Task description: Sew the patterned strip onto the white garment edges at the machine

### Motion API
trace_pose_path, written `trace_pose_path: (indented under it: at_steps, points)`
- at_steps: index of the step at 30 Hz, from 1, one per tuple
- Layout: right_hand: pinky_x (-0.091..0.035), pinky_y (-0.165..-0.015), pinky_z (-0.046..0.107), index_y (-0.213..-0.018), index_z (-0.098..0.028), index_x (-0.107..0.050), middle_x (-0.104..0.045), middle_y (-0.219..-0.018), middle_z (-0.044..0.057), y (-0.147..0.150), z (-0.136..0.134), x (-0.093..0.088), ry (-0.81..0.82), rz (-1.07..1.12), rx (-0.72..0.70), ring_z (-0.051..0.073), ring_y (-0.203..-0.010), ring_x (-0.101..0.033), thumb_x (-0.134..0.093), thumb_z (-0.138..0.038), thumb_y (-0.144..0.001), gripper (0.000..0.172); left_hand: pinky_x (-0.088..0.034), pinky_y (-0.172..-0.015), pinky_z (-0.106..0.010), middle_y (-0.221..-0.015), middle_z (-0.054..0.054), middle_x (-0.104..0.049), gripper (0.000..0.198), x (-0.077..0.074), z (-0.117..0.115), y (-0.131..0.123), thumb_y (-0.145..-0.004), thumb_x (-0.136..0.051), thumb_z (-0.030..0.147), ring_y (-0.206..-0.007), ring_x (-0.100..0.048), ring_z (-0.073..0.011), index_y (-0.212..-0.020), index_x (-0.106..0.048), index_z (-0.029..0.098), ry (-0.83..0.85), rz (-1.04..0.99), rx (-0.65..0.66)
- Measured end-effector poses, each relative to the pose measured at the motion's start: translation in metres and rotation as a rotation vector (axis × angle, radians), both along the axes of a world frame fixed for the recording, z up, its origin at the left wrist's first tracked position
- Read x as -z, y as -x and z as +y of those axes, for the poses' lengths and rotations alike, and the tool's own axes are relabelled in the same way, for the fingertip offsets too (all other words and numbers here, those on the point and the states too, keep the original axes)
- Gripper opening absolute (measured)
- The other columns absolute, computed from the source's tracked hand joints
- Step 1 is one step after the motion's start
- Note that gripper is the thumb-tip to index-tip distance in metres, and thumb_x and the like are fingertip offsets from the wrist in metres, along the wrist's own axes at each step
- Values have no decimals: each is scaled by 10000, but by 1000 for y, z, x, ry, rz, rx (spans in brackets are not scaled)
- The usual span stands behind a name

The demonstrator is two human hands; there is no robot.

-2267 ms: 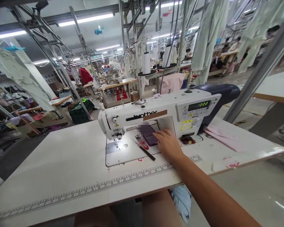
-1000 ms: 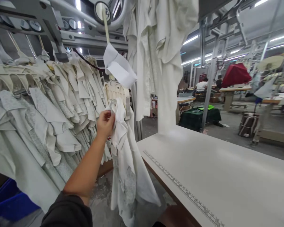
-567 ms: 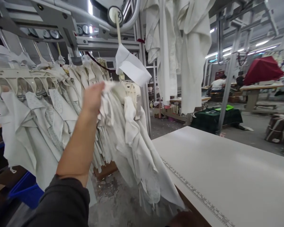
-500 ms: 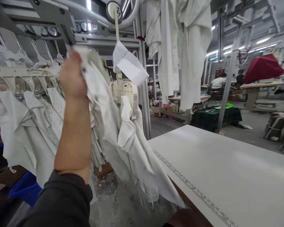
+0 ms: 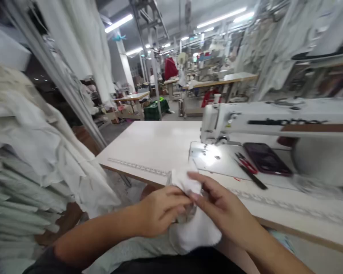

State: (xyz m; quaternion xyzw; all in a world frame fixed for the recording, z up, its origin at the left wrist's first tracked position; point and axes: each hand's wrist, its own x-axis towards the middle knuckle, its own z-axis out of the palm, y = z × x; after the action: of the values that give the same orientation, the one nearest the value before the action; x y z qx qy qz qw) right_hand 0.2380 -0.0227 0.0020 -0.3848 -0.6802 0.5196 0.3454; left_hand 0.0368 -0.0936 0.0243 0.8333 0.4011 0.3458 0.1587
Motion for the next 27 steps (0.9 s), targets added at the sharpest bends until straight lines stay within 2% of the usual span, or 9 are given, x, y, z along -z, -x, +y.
trace_pose_path:
  at_steps: [3, 6, 8, 10, 13, 15, 20, 23, 27]
  points:
    - [-543, -676, 331, -1164, -244, -652, -704, -909, 58, -9, 9, 9, 277, 135, -32, 226, -783, -654, -745, -496, -748, 495, -485, -995, -413, -1218, -124, -557, 349, 42, 18, 8, -877, -588, 252, -1133, -558, -247, -1221, -576, 197, 27, -111, -136]
    - [-543, -646, 324, -1087, -235, -685, -708, -870, 60, -11, 10, 13, 382, 247, 98, 216, -735, -661, -787, -472, -704, 461, -478, -993, -448, -1237, -112, -542, 602, 70, 27, 11, -711, -769, 325, -1158, -529, -281, -1250, -523, 221, 121, -82, -241]
    - [-543, -620, 316, -1040, -239, -703, -708, -831, 56, -13, 8, 12, 396, 295, 151, 211, -706, -662, -818, -457, -662, 452, -519, -904, -418, -1064, -73, -619, 395, 78, 30, 12, -736, -737, 302, -1026, -582, -261, -1097, -595, 229, 97, -58, -273]
    - [-545, -602, 312, -1009, -247, -716, -711, -809, 52, -16, 5, 10, 401, 325, 182, 210, -692, -664, -833, -454, -636, 442, -536, -795, -370, -859, -40, -633, 84, 77, 30, 15, -835, -624, 263, -867, -606, -223, -914, -627, 234, 11, -86, -303]
    - [-556, -598, 315, -989, -258, -727, -721, -822, 53, -20, 3, 8, 395, 318, 235, 216, -694, -671, -836, -467, -618, 439, -521, -803, -385, -909, -73, -638, 110, 70, 25, 20, -902, -521, 239, -907, -599, -232, -947, -621, 230, -111, -172, -399]
    - [-565, -606, 322, -995, -260, -729, -726, -841, 56, -21, 2, 6, 387, 307, 263, 221, -704, -676, -837, -471, -613, 449, -524, -798, -388, -915, -79, -647, 126, 69, 17, 17, -875, -580, 264, -894, -604, -235, -989, -616, 224, -146, -208, -368]
    - [-575, -659, 297, -1085, -295, -707, -728, -863, 44, -25, -4, 5, 399, 326, 272, 212, -759, -686, -842, -433, -634, 491, -524, -763, -332, -854, -58, -685, 82, 75, 8, -1, -836, -599, 203, -814, -636, -205, -880, -667, 192, 134, -142, -171]
    - [-579, -635, 286, -1118, -312, -698, -731, -850, 44, -35, -9, 5, 348, 245, 306, 225, -768, -690, -834, -446, -639, 516, -503, -724, -283, -796, -32, -677, 187, 59, 12, 6, -865, -497, 144, -767, -627, -168, -815, -672, 189, 258, -208, -198]
    - [-586, -620, 286, -1129, -329, -692, -734, -863, 50, -42, -18, 4, 299, 195, 346, 231, -767, -694, -818, -480, -646, 521, -472, -673, -248, -799, -13, -668, 88, 39, 12, 7, -820, -600, 192, -736, -611, -153, -854, -681, 190, 381, -155, -120]
